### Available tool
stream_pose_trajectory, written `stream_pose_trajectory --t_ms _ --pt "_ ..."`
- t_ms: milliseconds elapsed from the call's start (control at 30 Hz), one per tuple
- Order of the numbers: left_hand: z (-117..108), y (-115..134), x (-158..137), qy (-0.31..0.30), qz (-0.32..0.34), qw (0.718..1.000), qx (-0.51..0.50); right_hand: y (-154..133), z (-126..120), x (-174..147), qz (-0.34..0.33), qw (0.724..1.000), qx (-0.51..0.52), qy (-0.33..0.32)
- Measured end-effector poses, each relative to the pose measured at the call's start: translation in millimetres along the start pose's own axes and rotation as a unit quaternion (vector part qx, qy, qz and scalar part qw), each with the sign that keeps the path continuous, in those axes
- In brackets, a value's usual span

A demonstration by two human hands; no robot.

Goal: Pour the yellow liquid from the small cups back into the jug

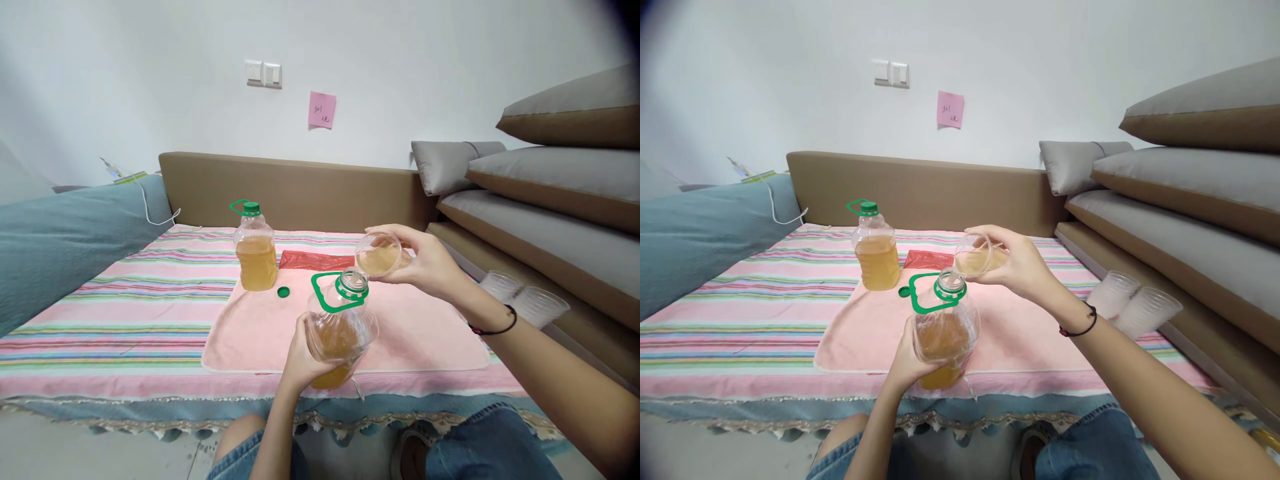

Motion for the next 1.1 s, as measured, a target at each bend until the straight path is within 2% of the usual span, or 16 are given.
stream_pose_trajectory --t_ms 433,700,1100 --pt "-1 0 0 0.003 0.002 1.000 0.008 -14 -2 3 -0.028 0.999 -0.042 -0.006" --pt "-1 3 0 0.009 -0.012 1.000 0.006 -22 -1 4 -0.060 0.995 -0.078 -0.028" --pt "-1 -1 0 0.008 -0.001 1.000 0.021 -41 5 6 -0.119 0.981 -0.144 -0.053"
Point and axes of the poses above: each hand's wrist, its own x-axis towards the middle knuckle, its own z-axis out of the palm, y = z × x, the point moved 10 cm from there along x, towards the middle knuckle, and after that the axes turned 1 degree about z, right-handed, at the moved point
